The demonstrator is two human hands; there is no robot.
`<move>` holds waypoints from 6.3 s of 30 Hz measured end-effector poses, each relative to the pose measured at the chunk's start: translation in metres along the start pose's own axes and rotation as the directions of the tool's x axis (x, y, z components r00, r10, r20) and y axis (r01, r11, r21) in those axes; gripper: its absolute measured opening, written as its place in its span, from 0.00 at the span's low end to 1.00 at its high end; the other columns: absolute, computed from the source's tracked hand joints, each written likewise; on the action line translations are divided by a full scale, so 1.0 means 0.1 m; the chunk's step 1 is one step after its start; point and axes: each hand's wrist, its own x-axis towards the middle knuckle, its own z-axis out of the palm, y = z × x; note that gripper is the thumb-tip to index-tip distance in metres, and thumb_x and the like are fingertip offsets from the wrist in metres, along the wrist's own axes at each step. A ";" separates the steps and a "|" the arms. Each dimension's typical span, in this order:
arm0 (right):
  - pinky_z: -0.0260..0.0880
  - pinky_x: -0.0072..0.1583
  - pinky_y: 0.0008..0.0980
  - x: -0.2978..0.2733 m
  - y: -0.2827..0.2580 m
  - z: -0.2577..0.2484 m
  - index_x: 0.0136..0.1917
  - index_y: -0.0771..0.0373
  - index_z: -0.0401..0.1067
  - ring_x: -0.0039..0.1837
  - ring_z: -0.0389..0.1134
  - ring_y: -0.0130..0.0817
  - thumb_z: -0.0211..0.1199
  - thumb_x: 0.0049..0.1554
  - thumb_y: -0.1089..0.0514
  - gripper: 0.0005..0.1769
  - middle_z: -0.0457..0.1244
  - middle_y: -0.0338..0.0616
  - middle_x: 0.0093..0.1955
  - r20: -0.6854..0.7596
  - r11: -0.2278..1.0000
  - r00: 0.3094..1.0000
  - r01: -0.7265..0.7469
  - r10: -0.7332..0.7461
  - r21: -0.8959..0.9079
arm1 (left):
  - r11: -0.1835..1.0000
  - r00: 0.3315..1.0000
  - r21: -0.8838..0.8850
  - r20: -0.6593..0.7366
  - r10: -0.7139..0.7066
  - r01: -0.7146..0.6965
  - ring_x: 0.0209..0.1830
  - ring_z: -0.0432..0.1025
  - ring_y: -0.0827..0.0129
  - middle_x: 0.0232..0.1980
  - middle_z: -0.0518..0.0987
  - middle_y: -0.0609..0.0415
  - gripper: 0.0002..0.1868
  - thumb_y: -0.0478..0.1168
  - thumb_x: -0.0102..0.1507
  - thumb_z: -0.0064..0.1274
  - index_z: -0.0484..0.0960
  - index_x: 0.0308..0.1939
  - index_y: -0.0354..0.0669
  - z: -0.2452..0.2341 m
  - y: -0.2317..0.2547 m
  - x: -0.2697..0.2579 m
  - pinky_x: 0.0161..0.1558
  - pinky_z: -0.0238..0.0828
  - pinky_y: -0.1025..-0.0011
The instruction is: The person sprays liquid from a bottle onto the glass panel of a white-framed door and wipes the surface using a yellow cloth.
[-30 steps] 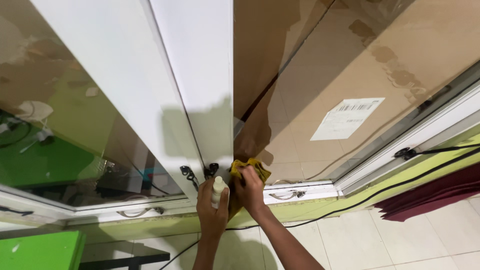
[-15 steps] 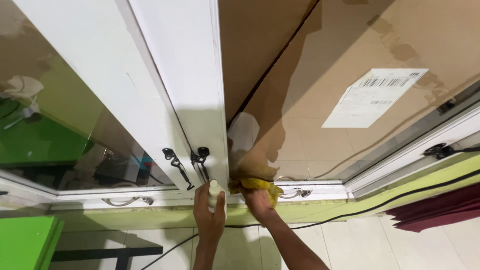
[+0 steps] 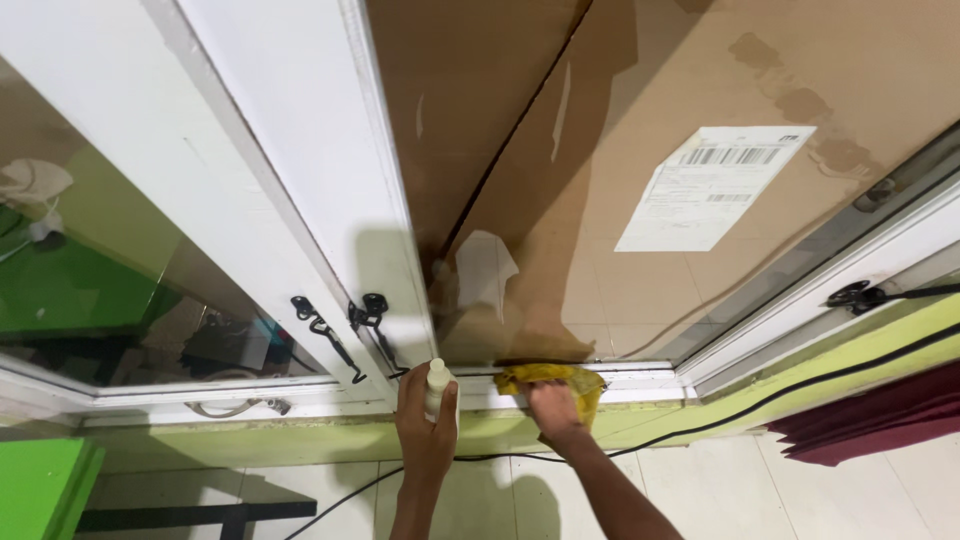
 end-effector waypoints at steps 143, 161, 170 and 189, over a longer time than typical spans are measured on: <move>0.44 0.69 0.67 -0.30 1.28 -4.61 0.61 0.65 0.70 0.69 0.51 0.65 0.64 0.51 0.59 0.24 0.58 0.64 0.65 -0.706 0.923 0.599 -0.179 0.377 0.341 | 0.955 0.997 -0.287 -0.012 -0.078 0.071 0.43 0.74 0.68 0.45 0.79 0.47 0.21 0.43 0.64 0.57 0.73 0.55 0.33 1.46 2.96 0.43 0.48 0.72 0.69; 0.68 0.52 0.50 -0.24 1.57 -4.46 0.50 0.63 0.76 0.51 0.68 0.55 0.59 0.58 0.61 0.08 0.68 0.51 0.48 -0.744 0.985 0.645 -0.103 0.173 0.141 | 0.943 0.985 -0.331 0.146 0.092 -0.039 0.56 0.72 0.61 0.55 0.76 0.44 0.25 0.44 0.67 0.53 0.70 0.64 0.34 0.86 2.96 0.72 0.61 0.66 0.62; 0.70 0.51 0.49 -0.39 1.57 -3.88 0.48 0.59 0.78 0.49 0.70 0.52 0.65 0.55 0.54 0.10 0.70 0.45 0.47 -0.612 0.910 0.689 -0.187 0.389 0.369 | 0.863 0.982 -0.474 0.144 -0.120 0.175 0.56 0.71 0.63 0.56 0.76 0.46 0.25 0.46 0.68 0.49 0.67 0.65 0.38 1.07 2.63 0.51 0.59 0.66 0.64; 0.71 0.56 0.48 -0.47 1.29 -4.45 0.56 0.62 0.75 0.55 0.70 0.54 0.62 0.58 0.53 0.16 0.70 0.52 0.53 -0.434 0.738 0.668 -0.267 0.605 0.619 | 0.967 0.931 -0.234 0.318 0.177 -0.103 0.54 0.71 0.57 0.54 0.74 0.43 0.18 0.42 0.68 0.50 0.73 0.57 0.35 0.86 2.63 0.76 0.58 0.66 0.62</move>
